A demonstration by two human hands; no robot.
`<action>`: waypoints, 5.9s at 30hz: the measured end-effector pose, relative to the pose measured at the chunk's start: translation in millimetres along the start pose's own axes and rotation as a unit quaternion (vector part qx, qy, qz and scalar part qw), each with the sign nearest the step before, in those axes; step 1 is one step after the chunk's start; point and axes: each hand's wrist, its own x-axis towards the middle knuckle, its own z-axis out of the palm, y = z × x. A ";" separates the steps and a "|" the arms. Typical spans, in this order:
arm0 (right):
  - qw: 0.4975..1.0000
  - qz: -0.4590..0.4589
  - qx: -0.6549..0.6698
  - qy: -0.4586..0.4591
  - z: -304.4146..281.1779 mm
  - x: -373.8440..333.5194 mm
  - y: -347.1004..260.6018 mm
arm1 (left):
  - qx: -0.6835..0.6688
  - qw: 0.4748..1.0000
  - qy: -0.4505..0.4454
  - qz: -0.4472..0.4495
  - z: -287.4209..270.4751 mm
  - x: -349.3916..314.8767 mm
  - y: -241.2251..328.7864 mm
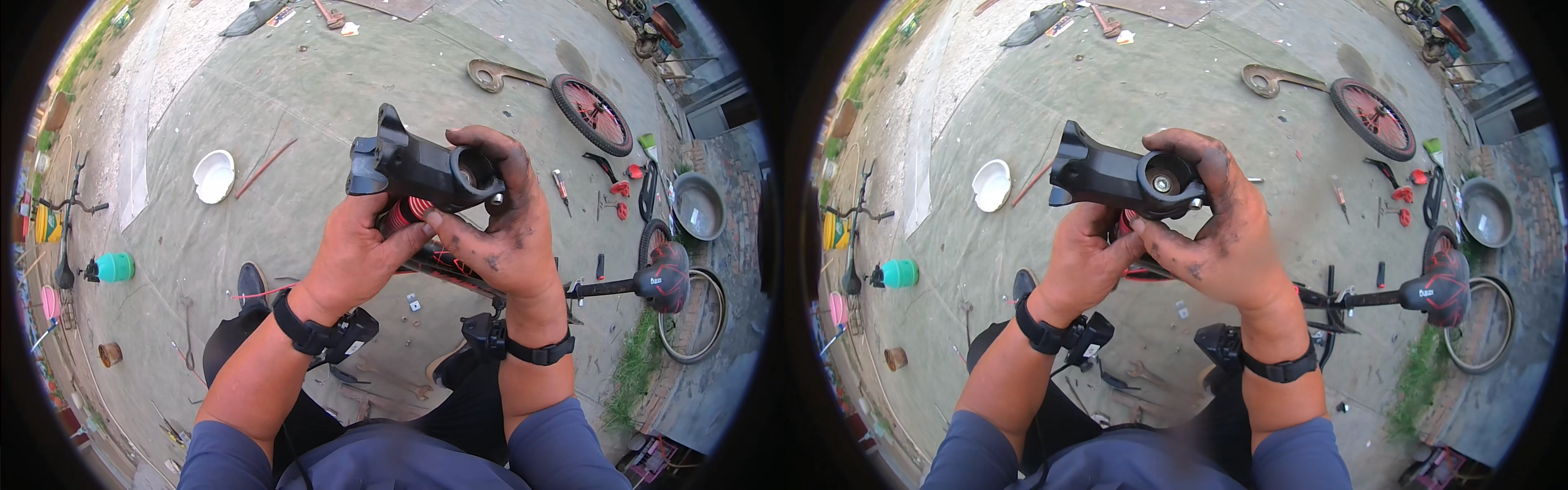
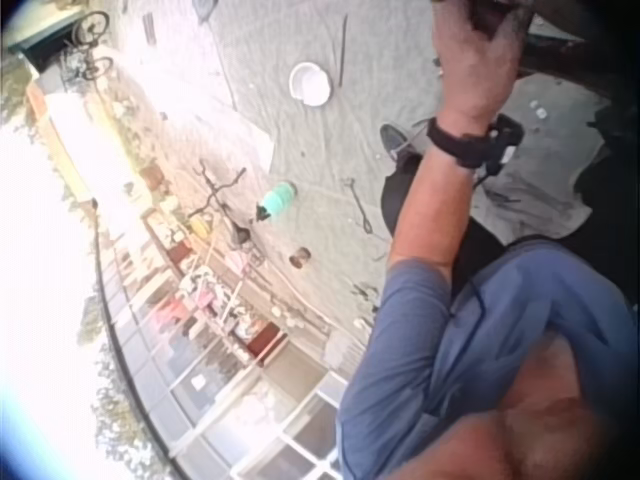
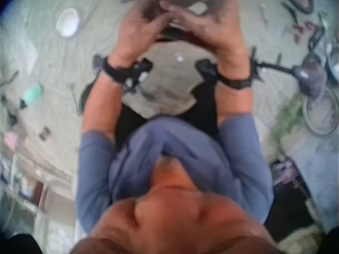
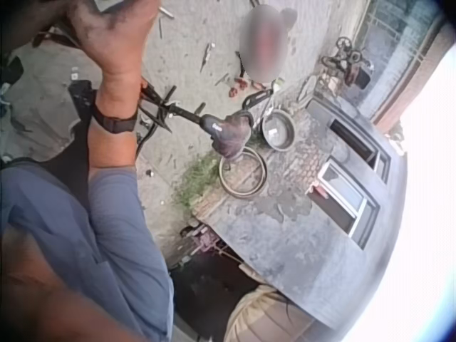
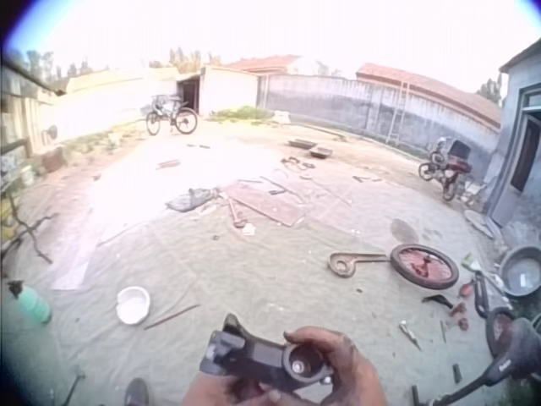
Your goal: The person inserts a red coil spring into a bicycle crank arm, then attaches a black pedal by screwing it into the crank arm. The person rotates the pedal to test the fit and continues to adjust the assembly.
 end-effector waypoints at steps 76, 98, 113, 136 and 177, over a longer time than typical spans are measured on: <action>0.996 -0.048 -0.015 -0.072 -21.7 10.9 -17.9 | 0.011 0.999 0.032 -0.030 -2.3 -0.2 17.0; 0.995 -0.097 -0.020 -0.011 -6.9 4.2 0.0 | 0.035 0.999 0.032 -0.020 -2.5 -0.1 17.4; 0.998 -0.019 -0.016 -0.055 -9.6 -0.6 9.1 | 0.006 0.999 0.037 -0.036 -1.6 -0.7 20.6; 0.993 0.031 0.109 0.029 -7.8 -3.5 -4.2 | 0.028 0.998 0.042 -0.027 -1.5 -0.7 16.8; 0.965 0.042 0.223 0.132 0.3 -6.0 1.8 | 0.165 0.985 0.019 0.047 -2.7 -1.2 16.7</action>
